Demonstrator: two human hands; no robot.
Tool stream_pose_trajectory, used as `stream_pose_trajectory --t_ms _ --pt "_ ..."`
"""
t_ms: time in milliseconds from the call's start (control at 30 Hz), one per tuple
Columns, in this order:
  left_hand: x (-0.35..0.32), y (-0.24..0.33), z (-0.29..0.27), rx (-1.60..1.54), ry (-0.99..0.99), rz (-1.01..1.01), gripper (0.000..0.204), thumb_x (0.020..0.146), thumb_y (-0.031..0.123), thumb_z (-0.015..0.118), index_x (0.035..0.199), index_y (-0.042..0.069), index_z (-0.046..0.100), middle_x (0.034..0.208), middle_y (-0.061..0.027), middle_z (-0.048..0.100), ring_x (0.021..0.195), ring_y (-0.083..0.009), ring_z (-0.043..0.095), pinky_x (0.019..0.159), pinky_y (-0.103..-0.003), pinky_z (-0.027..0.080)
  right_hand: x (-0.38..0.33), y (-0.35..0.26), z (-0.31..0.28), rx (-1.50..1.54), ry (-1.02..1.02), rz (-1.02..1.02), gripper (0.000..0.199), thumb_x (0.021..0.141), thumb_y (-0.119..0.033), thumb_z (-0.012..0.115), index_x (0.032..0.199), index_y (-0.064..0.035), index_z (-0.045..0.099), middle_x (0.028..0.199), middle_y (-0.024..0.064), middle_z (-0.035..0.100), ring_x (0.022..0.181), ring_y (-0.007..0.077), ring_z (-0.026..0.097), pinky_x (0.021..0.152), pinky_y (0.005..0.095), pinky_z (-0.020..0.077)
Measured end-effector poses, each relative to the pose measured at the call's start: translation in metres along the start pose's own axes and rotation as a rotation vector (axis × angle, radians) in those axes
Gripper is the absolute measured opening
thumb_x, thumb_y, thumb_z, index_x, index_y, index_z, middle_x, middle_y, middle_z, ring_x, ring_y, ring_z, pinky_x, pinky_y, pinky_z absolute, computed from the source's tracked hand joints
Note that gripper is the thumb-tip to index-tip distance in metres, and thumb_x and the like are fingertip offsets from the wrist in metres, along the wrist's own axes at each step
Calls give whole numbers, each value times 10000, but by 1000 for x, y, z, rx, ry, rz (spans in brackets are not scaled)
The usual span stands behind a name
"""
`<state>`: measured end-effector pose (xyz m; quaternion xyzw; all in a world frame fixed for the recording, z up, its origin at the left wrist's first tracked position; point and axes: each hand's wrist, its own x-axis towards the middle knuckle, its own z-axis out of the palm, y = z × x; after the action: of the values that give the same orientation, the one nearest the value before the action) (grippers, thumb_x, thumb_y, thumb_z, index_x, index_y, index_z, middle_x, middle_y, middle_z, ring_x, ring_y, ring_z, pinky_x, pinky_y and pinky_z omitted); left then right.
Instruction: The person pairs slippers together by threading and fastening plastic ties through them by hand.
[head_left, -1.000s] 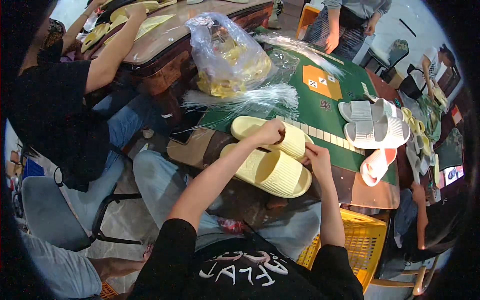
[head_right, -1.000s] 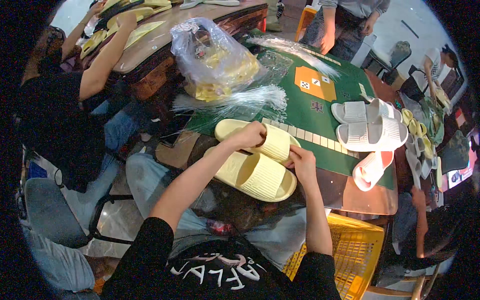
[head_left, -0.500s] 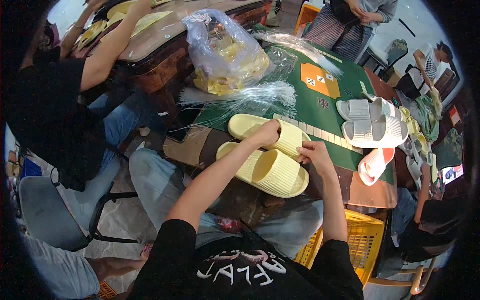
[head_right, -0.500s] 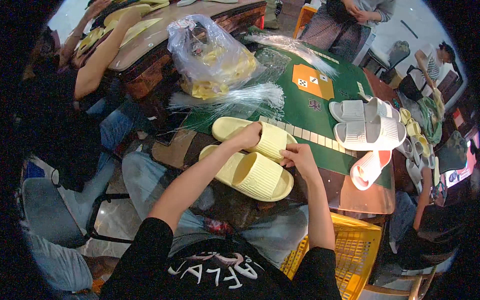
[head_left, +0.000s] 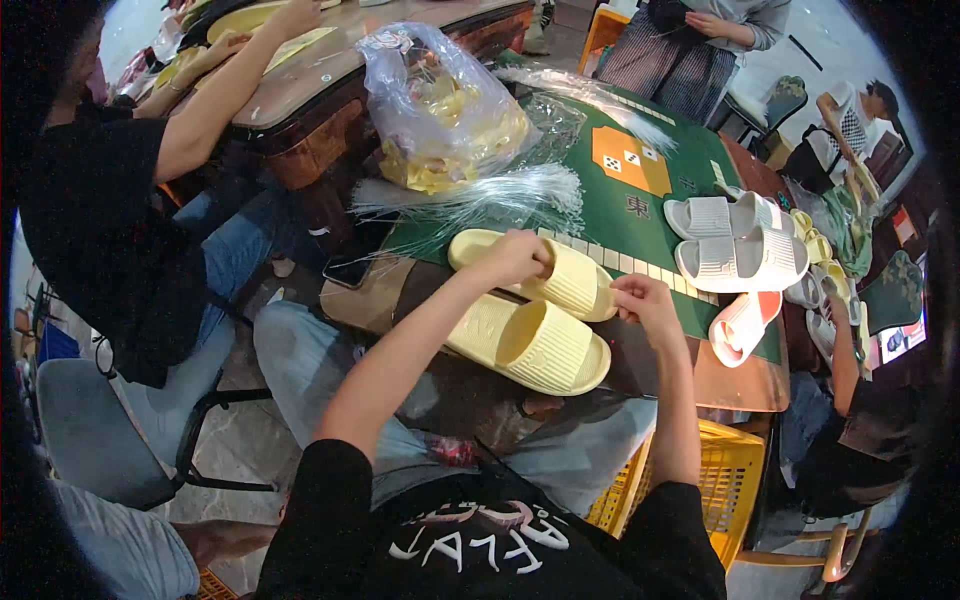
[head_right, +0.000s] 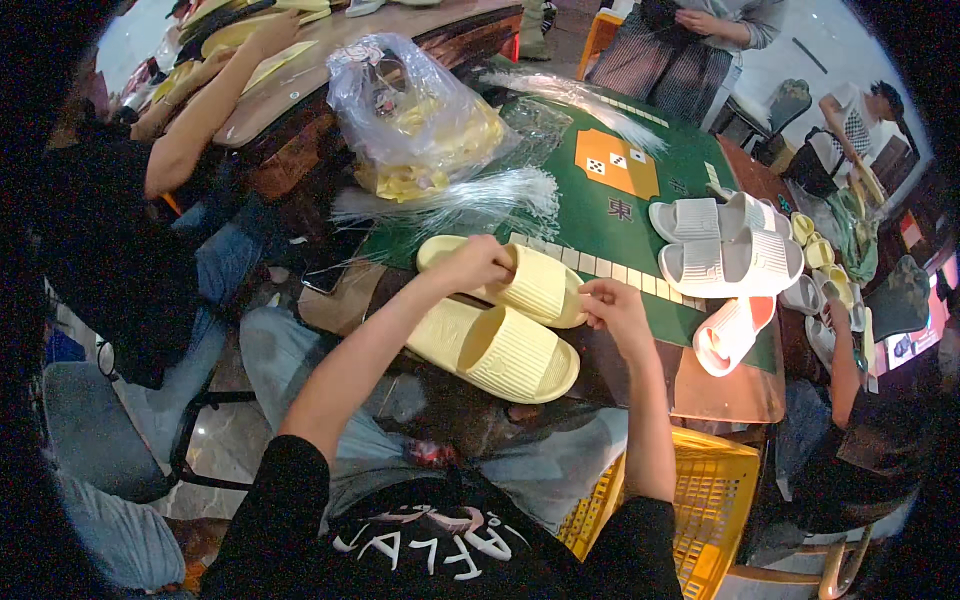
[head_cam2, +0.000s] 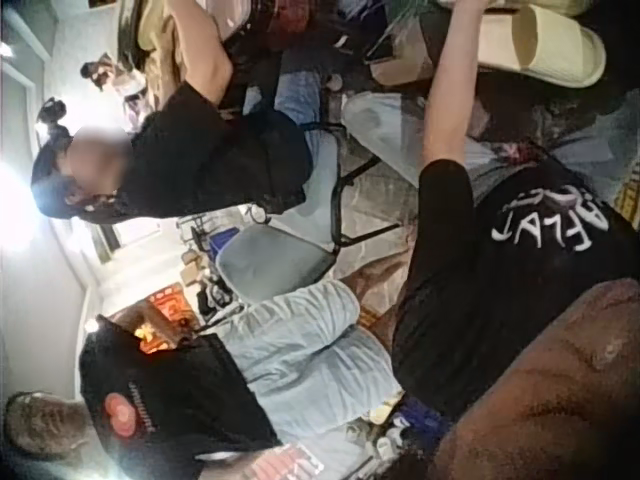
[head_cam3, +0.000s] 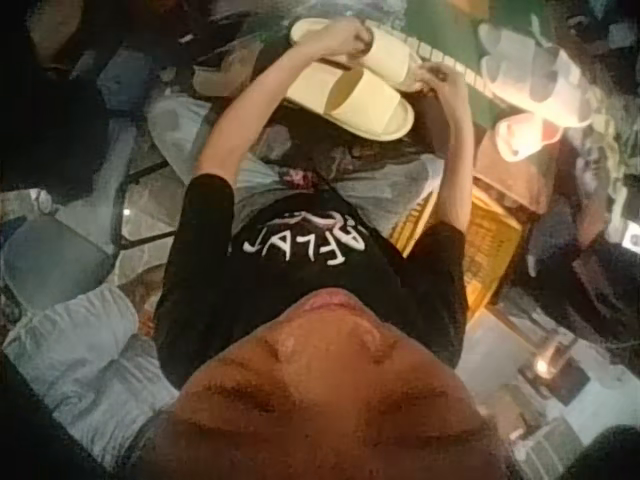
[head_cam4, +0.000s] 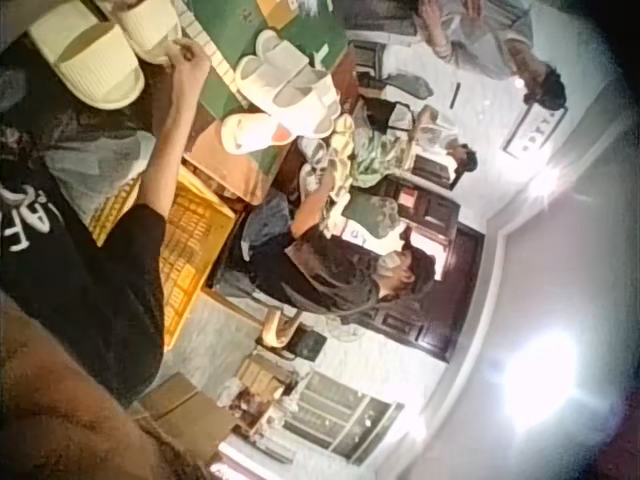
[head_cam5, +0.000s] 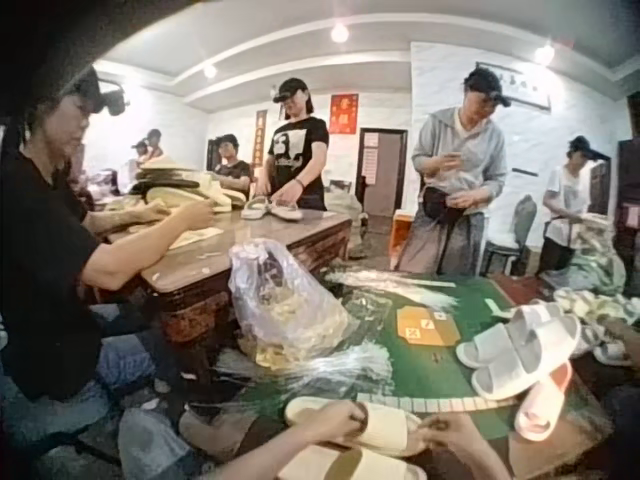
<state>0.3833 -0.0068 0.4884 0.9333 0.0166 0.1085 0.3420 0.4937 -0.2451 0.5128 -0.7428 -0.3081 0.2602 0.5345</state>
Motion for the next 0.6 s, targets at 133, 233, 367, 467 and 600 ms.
stream_pose_trajectory --t_ms 133,233,367,467,600 --pt "-37 5 -39 296 68 8 108 723 118 639 789 47 686 756 -140 622 730 -303 609 651 -386 476 -21 -10 -22 654 -366 157 172 833 -57 548 998 -11 548 717 19 474 541 94 407 482 199 307" --pt "-63 3 -55 537 174 29 73 714 101 594 711 36 629 783 -142 574 772 -310 590 661 -404 468 -31 2 -20 639 -349 127 190 839 -123 571 979 5 558 672 11 472 535 95 408 474 218 317" --pt "-90 4 -60 758 266 -13 67 690 133 576 663 84 613 712 -101 571 733 -276 599 587 -384 483 -53 3 -4 423 -197 14 242 793 -181 649 878 38 591 674 37 536 539 109 491 468 208 366" --pt "-116 12 -56 645 247 -205 153 780 242 579 745 108 644 685 -120 621 659 -305 623 583 -420 480 -72 2 3 296 -198 72 171 770 -121 637 818 43 622 630 51 565 523 130 527 475 224 430" --pt "-140 37 -31 183 -60 -234 202 796 221 569 842 41 648 771 -188 627 719 -338 620 662 -435 482 -95 -3 21 92 -222 199 93 786 -16 593 832 40 651 679 81 630 607 144 616 533 230 487"
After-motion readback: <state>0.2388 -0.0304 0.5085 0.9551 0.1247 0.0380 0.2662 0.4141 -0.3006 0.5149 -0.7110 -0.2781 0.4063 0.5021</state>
